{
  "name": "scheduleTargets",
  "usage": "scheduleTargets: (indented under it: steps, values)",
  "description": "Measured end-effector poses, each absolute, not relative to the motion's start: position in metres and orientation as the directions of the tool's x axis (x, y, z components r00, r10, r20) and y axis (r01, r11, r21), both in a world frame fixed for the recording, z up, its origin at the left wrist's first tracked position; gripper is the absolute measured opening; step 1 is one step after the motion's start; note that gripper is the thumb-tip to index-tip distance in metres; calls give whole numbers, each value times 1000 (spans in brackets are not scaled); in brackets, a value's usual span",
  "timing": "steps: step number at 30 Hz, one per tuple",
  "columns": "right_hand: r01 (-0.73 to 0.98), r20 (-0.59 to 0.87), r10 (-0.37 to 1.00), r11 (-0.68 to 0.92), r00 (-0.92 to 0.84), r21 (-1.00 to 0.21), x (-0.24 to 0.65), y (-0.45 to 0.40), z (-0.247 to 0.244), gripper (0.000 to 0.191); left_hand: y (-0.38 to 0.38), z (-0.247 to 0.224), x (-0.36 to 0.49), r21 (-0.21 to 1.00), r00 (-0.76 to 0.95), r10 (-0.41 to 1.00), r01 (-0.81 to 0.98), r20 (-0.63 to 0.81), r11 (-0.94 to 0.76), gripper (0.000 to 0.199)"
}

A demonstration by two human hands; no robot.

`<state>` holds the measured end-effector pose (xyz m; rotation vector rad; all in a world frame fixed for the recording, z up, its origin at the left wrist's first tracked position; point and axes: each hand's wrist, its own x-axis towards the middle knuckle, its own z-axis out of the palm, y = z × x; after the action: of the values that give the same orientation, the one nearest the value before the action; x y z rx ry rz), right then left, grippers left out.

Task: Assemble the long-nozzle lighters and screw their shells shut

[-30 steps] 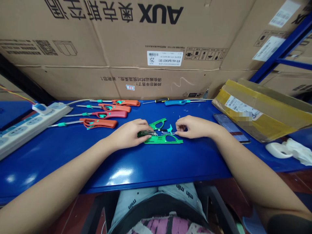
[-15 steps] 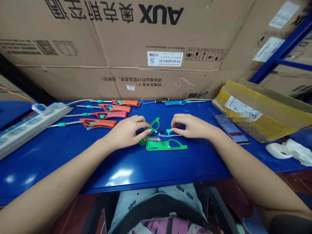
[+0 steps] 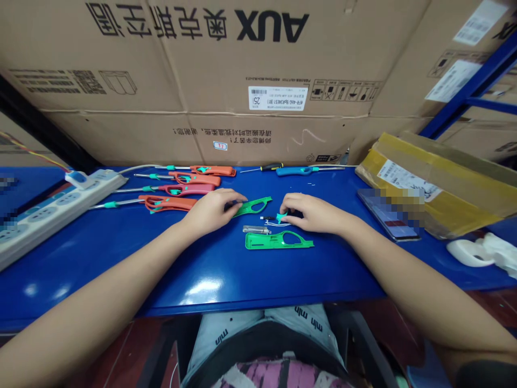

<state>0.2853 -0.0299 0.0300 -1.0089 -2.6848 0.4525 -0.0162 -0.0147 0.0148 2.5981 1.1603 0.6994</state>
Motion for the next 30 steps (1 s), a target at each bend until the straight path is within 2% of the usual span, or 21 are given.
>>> scheduleTargets:
  steps: [5,8,11,14,19,21,26,30]
  values:
    - [649,122,706,695,-698,-310,293,-26,33,16,-21,30,-18,308,603,752,686,265,-659,39]
    - [662,126,718,685,-685,-304,296,-24,35,16,-20,30,-19,321,658,721,650,218,-689,35]
    - [674,110,724,678,-681,-293,293,-24,33,15,-17,22,-16,353,666,701,610,257,-709,31]
    - [723,110,772,628,-626,-289,288,-25,30,15,-17,16,-11,323,655,678,596,333,-735,28]
    - [727,108,801,584,-589,-362,289,-25,25,29,-31,22,-1,290,641,638,571,427,-768,27]
    - [699,107,789,590,-605,-404,293,-23,25,32,-39,27,2,299,688,604,524,402,-797,26]
    - [671,92,780,586,-619,-454,299,-18,25,19,-53,29,9,275,791,547,480,275,-833,28]
    - [629,190,770,615,-609,-475,292,-23,27,18,-54,24,13,333,732,595,499,333,-800,26]
